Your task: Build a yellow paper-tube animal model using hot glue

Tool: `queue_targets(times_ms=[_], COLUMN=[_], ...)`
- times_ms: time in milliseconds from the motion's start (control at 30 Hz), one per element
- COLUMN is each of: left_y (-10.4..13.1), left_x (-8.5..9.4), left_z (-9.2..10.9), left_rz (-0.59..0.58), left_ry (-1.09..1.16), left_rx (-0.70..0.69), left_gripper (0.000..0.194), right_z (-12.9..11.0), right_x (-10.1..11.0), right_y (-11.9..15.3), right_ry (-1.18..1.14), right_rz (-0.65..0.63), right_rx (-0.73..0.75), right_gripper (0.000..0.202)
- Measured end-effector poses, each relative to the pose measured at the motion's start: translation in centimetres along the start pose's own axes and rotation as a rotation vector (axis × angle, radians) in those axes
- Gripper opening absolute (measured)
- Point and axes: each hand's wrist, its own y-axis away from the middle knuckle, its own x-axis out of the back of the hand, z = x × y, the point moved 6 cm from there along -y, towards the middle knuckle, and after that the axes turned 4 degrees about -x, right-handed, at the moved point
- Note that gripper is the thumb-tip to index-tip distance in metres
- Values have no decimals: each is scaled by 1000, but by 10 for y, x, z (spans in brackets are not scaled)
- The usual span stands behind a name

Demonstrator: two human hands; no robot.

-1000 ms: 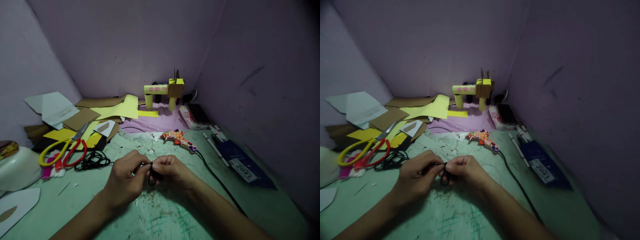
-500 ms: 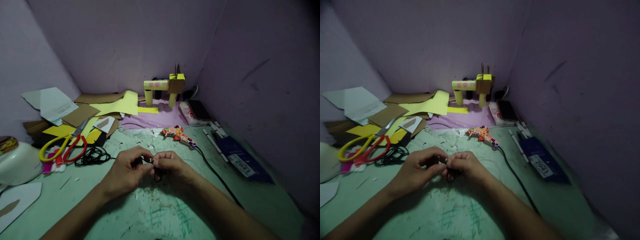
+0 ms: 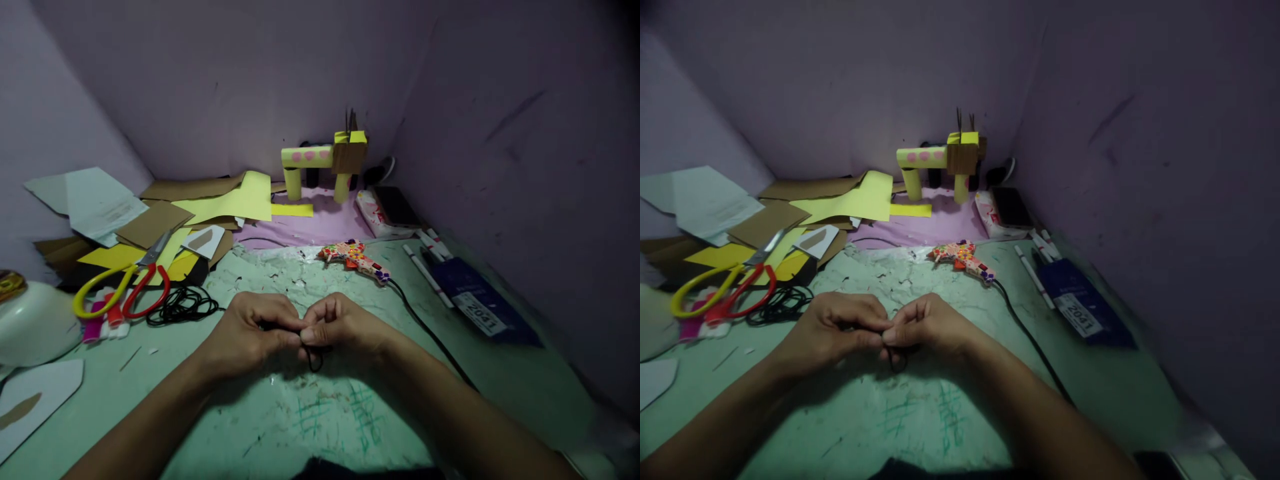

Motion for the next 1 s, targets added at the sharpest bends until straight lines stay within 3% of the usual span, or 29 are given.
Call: queue_targets(times_ms=[400, 533, 667, 867, 1000], left_y=[2, 1, 4, 3, 5], left_x=[1, 6, 18, 23, 21], left_z=[6, -6, -28, -37, -35], left_rz=[156, 248, 448, 592, 612], left_ry=[-107, 5, 224, 440, 438], left_rx=[-105, 33, 203, 239, 229], left_gripper=[12, 9, 11, 19, 20], right_z=[2, -4, -12, -30, -24], right_x=[5, 7, 21, 29, 23], right_y=[-2, -3, -2, 10, 7], right_ry=[13, -33, -79, 12, -21], right_rz=[44, 62, 243, 464, 405], right_rx=[-20, 48, 167, 409, 336], right_gripper=[26, 30, 35, 33, 39])
